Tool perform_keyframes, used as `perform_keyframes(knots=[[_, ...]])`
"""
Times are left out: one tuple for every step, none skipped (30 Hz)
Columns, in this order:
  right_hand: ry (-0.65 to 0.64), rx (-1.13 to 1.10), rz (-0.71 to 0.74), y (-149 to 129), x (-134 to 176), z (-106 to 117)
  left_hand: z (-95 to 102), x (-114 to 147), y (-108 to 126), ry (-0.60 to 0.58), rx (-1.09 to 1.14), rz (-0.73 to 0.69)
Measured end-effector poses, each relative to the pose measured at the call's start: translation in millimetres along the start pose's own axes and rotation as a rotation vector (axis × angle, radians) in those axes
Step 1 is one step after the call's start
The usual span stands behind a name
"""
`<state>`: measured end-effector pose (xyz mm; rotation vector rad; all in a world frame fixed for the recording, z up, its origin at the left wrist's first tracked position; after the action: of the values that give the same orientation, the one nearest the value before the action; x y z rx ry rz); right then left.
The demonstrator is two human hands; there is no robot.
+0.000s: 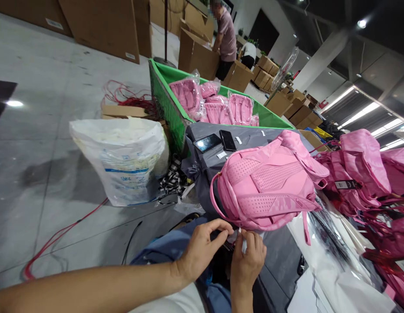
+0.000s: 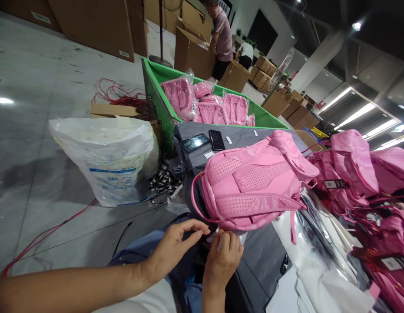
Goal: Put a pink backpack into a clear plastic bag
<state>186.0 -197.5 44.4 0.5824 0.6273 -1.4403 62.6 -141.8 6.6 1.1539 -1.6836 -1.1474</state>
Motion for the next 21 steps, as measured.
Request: perform_keyframes(knots=[[-0.006,-0.045,-0.033,3.1,1.6,-0.4,-1.2,-3.7,-11.3,-0.006,0.105,0.045],[-0.021,-0.097,-0.067,6.5,3.3,-1.2,-6.4,-8.4,-24.1,-0.041,0.223,0.103],[-0.039,-0.158,-0.108,10.3,5.0,-1.9,-14.2,-13.3,-36.8,-0.088,0.351,0.162],[-0.061,-0.233,-0.155,14.6,6.3,-2.6,-23.4,-17.8,-48.2,-0.136,0.476,0.214],[-0.090,-0.320,-0.211,19.2,7.3,-3.6,-32.6,-21.6,-57.7,-0.178,0.580,0.253],[-0.124,-0.413,-0.276,23.9,7.7,-4.8,-40.6,-24.6,-65.4,-0.209,0.655,0.280],[-0.160,-0.503,-0.350,28.5,7.8,-6.1,-47.0,-26.5,-71.5,-0.230,0.700,0.300],[-0.198,-0.583,-0.421,32.6,7.5,-7.3,-51.6,-27.5,-76.0,-0.247,0.720,0.311],[-0.235,-0.642,-0.488,36.0,6.9,-8.3,-54.6,-27.6,-78.8,-0.267,0.721,0.316],[-0.267,-0.680,-0.545,38.8,6.1,-9.1,-56.2,-27.1,-80.2,-0.288,0.709,0.316],[-0.291,-0.701,-0.586,40.9,4.9,-9.5,-56.4,-26.3,-80.6,-0.302,0.693,0.311],[-0.308,-0.711,-0.609,42.2,3.6,-10.0,-55.5,-25.4,-80.3,-0.310,0.678,0.302],[-0.319,-0.709,-0.619,42.9,2.3,-10.6,-54.2,-24.5,-79.6,-0.312,0.665,0.293],[-0.320,-0.701,-0.618,43.1,1.1,-11.3,-53.1,-23.6,-78.7,-0.310,0.657,0.286],[-0.314,-0.686,-0.610,43.1,0.2,-11.9,-52.5,-22.7,-77.7,-0.305,0.656,0.283],[-0.305,-0.666,-0.590,42.8,-0.6,-12.1,-52.4,-21.8,-76.7,-0.299,0.663,0.281],[-0.288,-0.631,-0.562,42.7,-1.2,-11.1,-52.8,-21.0,-75.4,-0.293,0.673,0.280],[-0.268,-0.581,-0.522,43.1,-1.7,-8.7,-53.4,-20.5,-73.9,-0.286,0.680,0.277],[-0.256,-0.524,-0.470,43.9,-1.9,-5.4,-53.7,-20.2,-72.5,-0.276,0.681,0.276],[-0.261,-0.471,-0.402,44.9,-1.5,-1.6,-54.0,-19.9,-71.5,-0.269,0.677,0.284],[-0.289,-0.428,-0.320,46.3,-0.1,1.9,-54.2,-19.8,-70.9,-0.264,0.670,0.298]])
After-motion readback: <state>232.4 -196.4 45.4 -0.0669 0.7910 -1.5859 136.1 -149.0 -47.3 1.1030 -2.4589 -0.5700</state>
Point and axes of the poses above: each hand's wrist, its own x-axis away from the middle knuckle, its own z-axis out of the back of the hand, y = z × x, the point moved 6 cm from there along -x, towards the middle knuckle, and after that the axes turned 2 degrees about -y, right-handed, at the moved point
